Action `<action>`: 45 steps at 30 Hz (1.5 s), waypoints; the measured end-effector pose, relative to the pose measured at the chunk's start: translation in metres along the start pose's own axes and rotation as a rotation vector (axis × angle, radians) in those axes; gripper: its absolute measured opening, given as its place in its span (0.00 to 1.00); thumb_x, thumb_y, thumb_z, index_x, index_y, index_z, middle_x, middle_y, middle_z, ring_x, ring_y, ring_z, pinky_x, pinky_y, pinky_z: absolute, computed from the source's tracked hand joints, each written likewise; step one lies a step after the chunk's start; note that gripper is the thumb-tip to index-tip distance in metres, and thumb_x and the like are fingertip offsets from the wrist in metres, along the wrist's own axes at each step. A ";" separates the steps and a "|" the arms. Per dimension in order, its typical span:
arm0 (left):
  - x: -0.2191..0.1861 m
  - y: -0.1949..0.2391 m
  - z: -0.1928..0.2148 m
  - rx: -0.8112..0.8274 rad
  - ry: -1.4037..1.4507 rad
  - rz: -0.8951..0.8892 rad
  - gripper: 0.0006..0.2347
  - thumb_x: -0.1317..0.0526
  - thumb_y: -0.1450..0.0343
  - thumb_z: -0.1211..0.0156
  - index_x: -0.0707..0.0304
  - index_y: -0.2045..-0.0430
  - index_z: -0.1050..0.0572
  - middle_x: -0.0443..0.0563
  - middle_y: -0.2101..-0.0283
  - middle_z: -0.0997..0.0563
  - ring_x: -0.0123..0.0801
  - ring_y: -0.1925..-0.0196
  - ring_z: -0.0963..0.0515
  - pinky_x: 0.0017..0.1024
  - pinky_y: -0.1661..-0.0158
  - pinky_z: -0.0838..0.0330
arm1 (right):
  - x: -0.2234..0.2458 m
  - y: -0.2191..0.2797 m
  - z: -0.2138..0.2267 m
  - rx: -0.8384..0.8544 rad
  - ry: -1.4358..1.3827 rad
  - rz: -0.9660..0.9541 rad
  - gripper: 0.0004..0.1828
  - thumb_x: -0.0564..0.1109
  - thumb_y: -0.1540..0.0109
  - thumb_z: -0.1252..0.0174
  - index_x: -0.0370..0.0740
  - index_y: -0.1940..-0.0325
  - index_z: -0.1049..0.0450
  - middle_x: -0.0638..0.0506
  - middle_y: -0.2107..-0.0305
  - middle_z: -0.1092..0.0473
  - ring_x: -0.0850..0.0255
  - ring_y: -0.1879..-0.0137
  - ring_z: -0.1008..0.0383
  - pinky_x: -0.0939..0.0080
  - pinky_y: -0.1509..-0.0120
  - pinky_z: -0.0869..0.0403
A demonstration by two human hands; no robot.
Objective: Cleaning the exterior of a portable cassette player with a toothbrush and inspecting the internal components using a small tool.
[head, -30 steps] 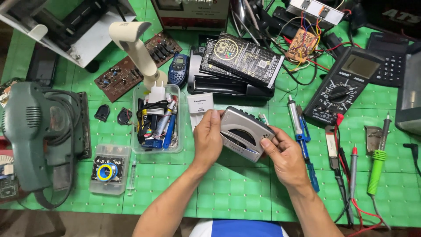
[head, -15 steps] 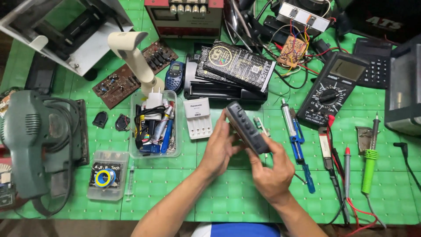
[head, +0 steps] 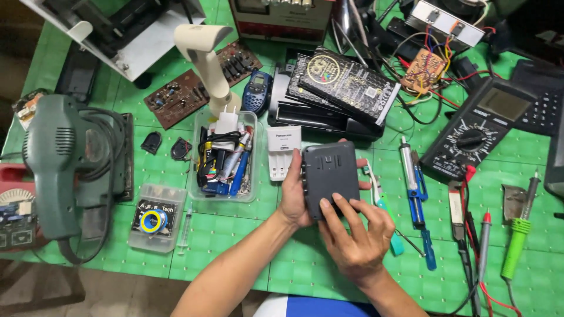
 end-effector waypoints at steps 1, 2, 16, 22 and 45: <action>-0.002 0.000 0.003 -0.002 0.000 -0.007 0.38 0.30 0.25 0.66 0.55 0.23 0.47 0.71 0.30 0.34 0.65 0.40 0.24 0.54 0.41 0.29 | -0.001 0.001 0.001 0.001 -0.005 0.004 0.11 0.50 0.33 0.38 0.49 0.47 0.20 0.52 0.50 0.23 0.51 0.49 0.26 0.48 0.42 0.32; 0.000 -0.001 0.005 0.024 0.026 0.029 0.39 0.31 0.25 0.64 0.57 0.23 0.47 0.72 0.31 0.33 0.66 0.41 0.24 0.57 0.41 0.29 | -0.001 0.003 0.001 0.020 -0.023 0.018 0.13 0.52 0.34 0.36 0.48 0.47 0.19 0.51 0.50 0.23 0.51 0.49 0.26 0.49 0.42 0.32; 0.004 0.001 0.009 0.105 0.071 0.120 0.38 0.38 0.24 0.54 0.60 0.21 0.49 0.73 0.31 0.32 0.67 0.42 0.22 0.54 0.40 0.28 | -0.001 0.015 -0.002 0.052 -0.072 0.039 0.13 0.52 0.35 0.34 0.46 0.50 0.18 0.50 0.51 0.22 0.53 0.51 0.26 0.50 0.42 0.31; 0.004 -0.002 0.019 0.041 0.113 0.101 0.37 0.33 0.23 0.60 0.59 0.22 0.46 0.75 0.31 0.33 0.69 0.41 0.23 0.58 0.39 0.31 | -0.006 0.015 -0.008 0.042 -0.128 0.021 0.12 0.48 0.36 0.33 0.42 0.50 0.19 0.49 0.51 0.23 0.52 0.49 0.27 0.49 0.42 0.28; 0.004 -0.004 0.026 0.059 0.098 0.095 0.34 0.35 0.19 0.59 0.63 0.26 0.40 0.75 0.35 0.29 0.73 0.43 0.23 0.60 0.38 0.33 | -0.008 0.013 -0.010 0.075 -0.130 0.000 0.10 0.47 0.35 0.32 0.44 0.51 0.18 0.50 0.51 0.23 0.51 0.49 0.26 0.48 0.42 0.30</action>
Point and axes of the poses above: each hand's wrist, its own y-axis away from the middle knuckle, its own z-axis out of the back of the hand, x = y × z, the point moved 6 cm from there along -y, towards the middle knuckle
